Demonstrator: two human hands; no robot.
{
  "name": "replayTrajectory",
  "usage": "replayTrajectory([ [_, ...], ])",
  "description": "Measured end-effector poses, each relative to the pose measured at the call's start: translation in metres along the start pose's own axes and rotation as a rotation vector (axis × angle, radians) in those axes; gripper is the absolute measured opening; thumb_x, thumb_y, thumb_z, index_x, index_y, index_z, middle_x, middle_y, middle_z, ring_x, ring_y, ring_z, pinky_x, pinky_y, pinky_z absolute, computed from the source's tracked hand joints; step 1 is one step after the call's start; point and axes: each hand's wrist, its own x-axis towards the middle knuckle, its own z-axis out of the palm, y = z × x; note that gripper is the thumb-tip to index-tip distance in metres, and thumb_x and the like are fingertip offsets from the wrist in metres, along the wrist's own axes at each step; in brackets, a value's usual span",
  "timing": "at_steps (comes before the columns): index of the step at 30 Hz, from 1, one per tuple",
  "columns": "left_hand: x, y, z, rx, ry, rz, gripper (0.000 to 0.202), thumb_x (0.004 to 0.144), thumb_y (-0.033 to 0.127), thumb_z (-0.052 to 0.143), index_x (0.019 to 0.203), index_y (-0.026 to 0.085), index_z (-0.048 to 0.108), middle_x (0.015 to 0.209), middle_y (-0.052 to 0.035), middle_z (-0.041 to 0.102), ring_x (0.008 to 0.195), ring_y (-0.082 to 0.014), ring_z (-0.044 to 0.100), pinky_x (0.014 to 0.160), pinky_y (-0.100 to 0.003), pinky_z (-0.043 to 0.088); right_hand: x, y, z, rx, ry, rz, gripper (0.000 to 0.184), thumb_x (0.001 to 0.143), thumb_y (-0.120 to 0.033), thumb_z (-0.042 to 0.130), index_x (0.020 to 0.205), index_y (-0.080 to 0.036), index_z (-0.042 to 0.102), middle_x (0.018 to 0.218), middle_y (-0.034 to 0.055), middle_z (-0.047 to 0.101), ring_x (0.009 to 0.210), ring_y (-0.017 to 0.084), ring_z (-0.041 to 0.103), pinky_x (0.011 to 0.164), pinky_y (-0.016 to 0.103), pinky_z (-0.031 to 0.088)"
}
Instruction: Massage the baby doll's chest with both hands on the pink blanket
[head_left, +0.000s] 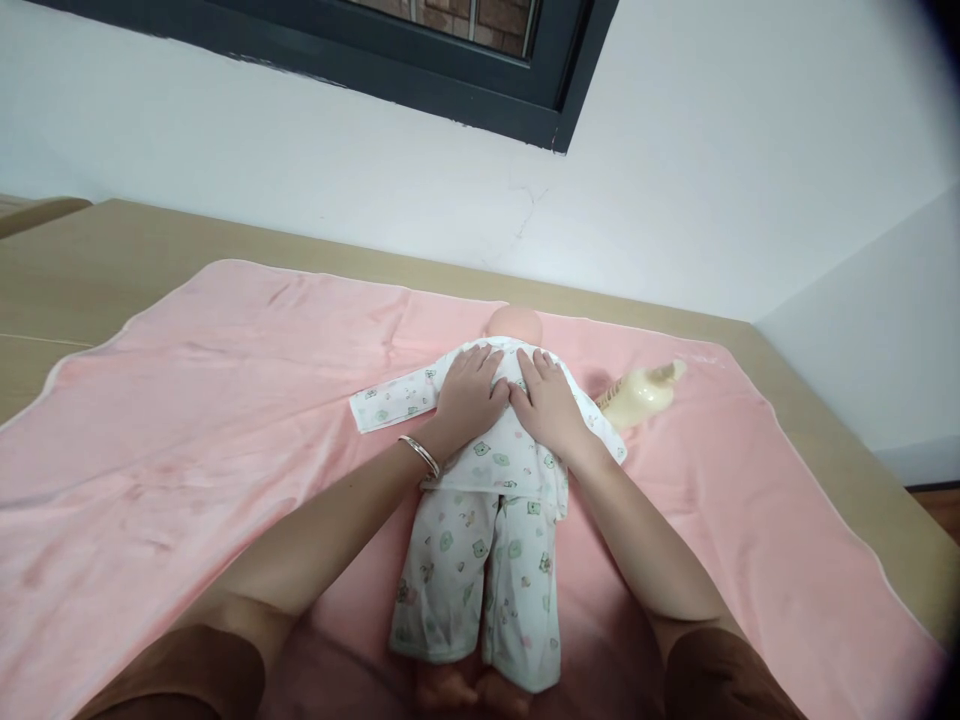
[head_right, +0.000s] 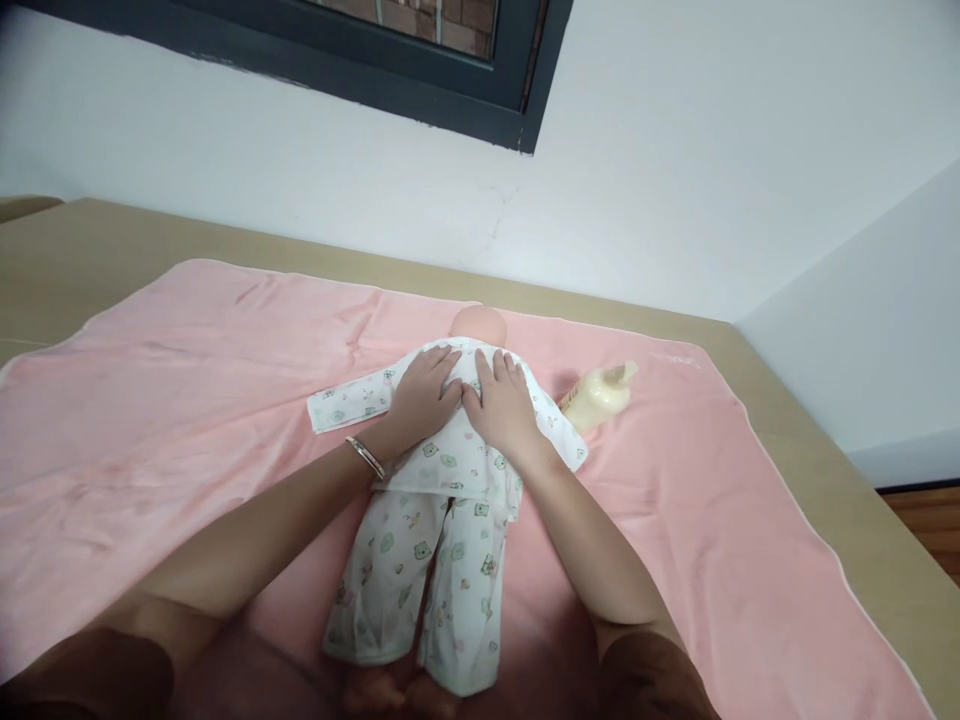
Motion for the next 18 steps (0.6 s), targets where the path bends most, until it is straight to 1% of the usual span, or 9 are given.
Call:
replayTrajectory([
  [2, -0.002, 0.003, -0.004, 0.01, 0.032, 0.024, 0.036, 0.09, 0.021, 0.048, 0.121, 0.012, 0.066, 0.129, -0.0163, 0.068, 0.123, -0.0305, 0.061, 0.109, -0.049, 0.048, -0.007, -0.008, -0.001, -0.041, -0.003, 0.008, 0.058, 0.104, -0.034, 0.034, 0.159, -0.013, 0.033, 0.163, 0.0218, 0.033, 0.153, 0.035, 0.028, 0.123, 0.052, 0.026],
  [6, -0.006, 0.01, -0.013, 0.039, 0.073, 0.017, 0.024, 0.089, 0.022, 0.051, 0.101, 0.016, 0.071, 0.109, -0.0126, 0.074, 0.103, -0.029, 0.066, 0.094, -0.046, 0.055, -0.028, -0.026, -0.008, -0.11, -0.031, -0.004, 0.057, 0.104, -0.027, 0.033, 0.156, -0.007, 0.038, 0.16, 0.0262, 0.036, 0.151, 0.038, 0.033, 0.122, 0.05, 0.027],
  [8, -0.006, 0.011, -0.014, 0.042, 0.07, -0.011, 0.022, 0.087, 0.022, 0.052, 0.098, 0.016, 0.071, 0.106, -0.012, 0.073, 0.101, -0.029, 0.065, 0.093, -0.046, 0.054, -0.032, -0.027, -0.012, -0.088, -0.048, -0.021, 0.056, 0.103, -0.028, 0.034, 0.155, -0.007, 0.04, 0.159, 0.0235, 0.04, 0.151, 0.036, 0.033, 0.123, 0.049, 0.028],
  [9, -0.006, 0.01, -0.013, 0.036, 0.066, -0.028, 0.024, 0.087, 0.022, 0.052, 0.101, 0.016, 0.071, 0.108, -0.0123, 0.073, 0.103, -0.0294, 0.065, 0.095, -0.046, 0.053, -0.03, -0.025, -0.013, -0.064, -0.05, -0.018, 0.056, 0.103, -0.029, 0.035, 0.154, -0.008, 0.042, 0.159, 0.0215, 0.042, 0.151, 0.035, 0.034, 0.122, 0.048, 0.029],
  [11, -0.004, 0.007, -0.008, 0.016, 0.048, -0.057, 0.031, 0.088, 0.022, 0.051, 0.112, 0.014, 0.069, 0.12, -0.0142, 0.071, 0.113, -0.0306, 0.063, 0.103, -0.048, 0.05, -0.022, -0.016, -0.011, -0.009, -0.037, 0.02, 0.056, 0.103, -0.032, 0.034, 0.154, -0.009, 0.042, 0.158, 0.0194, 0.044, 0.151, 0.033, 0.035, 0.122, 0.046, 0.03],
  [14, -0.002, 0.001, 0.001, -0.011, -0.003, -0.048, 0.043, 0.09, 0.023, 0.049, 0.128, 0.009, 0.062, 0.136, -0.0175, 0.064, 0.129, -0.0321, 0.056, 0.114, -0.051, 0.043, -0.005, 0.0, -0.003, 0.034, 0.005, 0.058, 0.062, 0.104, -0.038, 0.034, 0.156, -0.004, 0.036, 0.161, 0.0218, 0.038, 0.152, 0.033, 0.032, 0.124, 0.048, 0.026],
  [16, -0.001, -0.002, 0.004, -0.008, -0.015, -0.024, 0.045, 0.091, 0.024, 0.048, 0.132, 0.009, 0.06, 0.139, -0.0181, 0.062, 0.132, -0.0324, 0.054, 0.116, -0.051, 0.04, 0.002, 0.006, 0.003, 0.036, 0.029, 0.041, 0.063, 0.104, -0.038, 0.035, 0.156, -0.003, 0.034, 0.161, 0.0227, 0.036, 0.153, 0.033, 0.03, 0.125, 0.049, 0.024],
  [18, -0.001, -0.003, 0.005, -0.006, 0.007, 0.001, 0.043, 0.091, 0.024, 0.049, 0.13, 0.01, 0.061, 0.136, -0.0174, 0.063, 0.13, -0.0317, 0.055, 0.115, -0.051, 0.042, 0.004, 0.007, 0.005, 0.027, 0.047, 0.008, 0.06, 0.104, -0.035, 0.034, 0.157, -0.007, 0.035, 0.162, 0.0213, 0.037, 0.152, 0.033, 0.031, 0.124, 0.052, 0.025],
])
